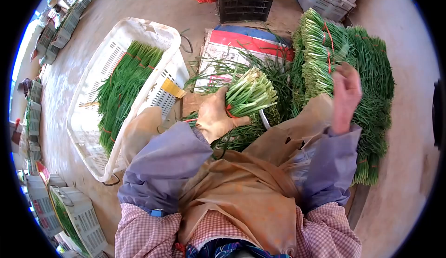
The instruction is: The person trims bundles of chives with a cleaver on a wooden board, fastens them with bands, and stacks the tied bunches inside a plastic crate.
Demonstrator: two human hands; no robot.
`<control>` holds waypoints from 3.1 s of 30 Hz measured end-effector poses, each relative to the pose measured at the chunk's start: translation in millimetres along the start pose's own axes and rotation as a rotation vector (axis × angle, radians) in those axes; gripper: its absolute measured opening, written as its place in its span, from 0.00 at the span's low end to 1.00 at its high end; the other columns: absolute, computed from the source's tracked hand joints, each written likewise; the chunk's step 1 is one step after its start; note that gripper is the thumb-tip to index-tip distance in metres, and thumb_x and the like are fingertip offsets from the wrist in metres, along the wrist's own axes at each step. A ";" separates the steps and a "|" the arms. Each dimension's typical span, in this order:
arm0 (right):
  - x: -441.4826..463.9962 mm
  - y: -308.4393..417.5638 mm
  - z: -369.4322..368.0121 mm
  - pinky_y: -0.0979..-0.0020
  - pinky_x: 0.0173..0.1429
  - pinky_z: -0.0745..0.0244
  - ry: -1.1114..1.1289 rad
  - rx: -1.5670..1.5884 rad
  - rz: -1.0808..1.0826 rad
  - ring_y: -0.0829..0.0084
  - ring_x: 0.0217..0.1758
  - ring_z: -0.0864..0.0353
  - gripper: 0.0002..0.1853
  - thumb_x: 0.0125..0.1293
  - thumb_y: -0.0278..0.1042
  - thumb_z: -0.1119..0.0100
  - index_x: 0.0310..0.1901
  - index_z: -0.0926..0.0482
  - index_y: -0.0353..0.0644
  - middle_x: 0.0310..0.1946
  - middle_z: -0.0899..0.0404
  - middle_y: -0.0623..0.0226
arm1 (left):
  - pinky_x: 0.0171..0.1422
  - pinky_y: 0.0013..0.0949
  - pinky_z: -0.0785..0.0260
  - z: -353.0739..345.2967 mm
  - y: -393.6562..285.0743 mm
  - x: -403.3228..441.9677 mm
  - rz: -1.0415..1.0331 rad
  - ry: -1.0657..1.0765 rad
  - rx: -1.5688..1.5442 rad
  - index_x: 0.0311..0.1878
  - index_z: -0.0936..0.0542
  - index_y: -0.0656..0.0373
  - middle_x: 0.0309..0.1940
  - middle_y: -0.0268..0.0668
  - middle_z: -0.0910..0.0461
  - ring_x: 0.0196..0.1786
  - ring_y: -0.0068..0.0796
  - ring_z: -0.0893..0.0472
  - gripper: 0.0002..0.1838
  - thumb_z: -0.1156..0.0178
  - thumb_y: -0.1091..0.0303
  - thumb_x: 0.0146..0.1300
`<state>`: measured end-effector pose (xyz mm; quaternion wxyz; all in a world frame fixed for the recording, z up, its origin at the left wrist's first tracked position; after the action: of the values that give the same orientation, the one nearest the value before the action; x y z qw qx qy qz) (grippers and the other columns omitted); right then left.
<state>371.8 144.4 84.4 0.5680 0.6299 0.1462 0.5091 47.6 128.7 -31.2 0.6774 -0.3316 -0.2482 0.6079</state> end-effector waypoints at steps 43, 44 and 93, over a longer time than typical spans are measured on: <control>-39.1 -22.4 -109.3 0.78 0.46 0.29 0.743 0.273 -0.328 0.80 0.38 0.22 0.15 0.66 0.31 0.43 0.50 0.22 0.30 0.34 0.19 0.69 | 0.62 0.47 0.36 -4.2 -42.7 -12.4 -0.458 -0.028 0.283 0.59 0.32 0.62 0.51 0.46 0.24 0.54 0.47 0.23 0.45 0.22 0.60 0.36; -42.4 -27.9 -113.8 0.75 0.50 0.26 0.857 0.190 -0.332 0.77 0.41 0.21 0.17 0.70 0.34 0.46 0.53 0.22 0.29 0.38 0.18 0.65 | 0.61 0.47 0.35 -5.9 -45.3 -14.1 -0.507 -0.006 0.266 0.59 0.32 0.62 0.50 0.46 0.23 0.54 0.48 0.23 0.45 0.22 0.60 0.36; -58.2 -55.6 -105.7 0.70 0.56 0.28 0.753 0.331 -0.291 0.76 0.48 0.20 0.15 0.68 0.32 0.42 0.52 0.19 0.34 0.40 0.15 0.62 | 0.65 0.38 0.30 16.6 -25.4 1.2 -0.179 0.493 -1.060 0.67 0.31 0.63 0.56 0.38 0.21 0.59 0.30 0.23 0.42 0.24 0.68 0.47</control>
<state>282.9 177.3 -8.7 0.4322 0.4558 0.5099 0.5878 52.2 131.3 -1.3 0.5058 -0.7339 -0.3805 0.2464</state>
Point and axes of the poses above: each hand's wrist, its own x-axis towards the middle knuckle, its own z-axis out of the back of the hand, y = z × x, the point moved 7 cm from there along x, towards the middle knuckle
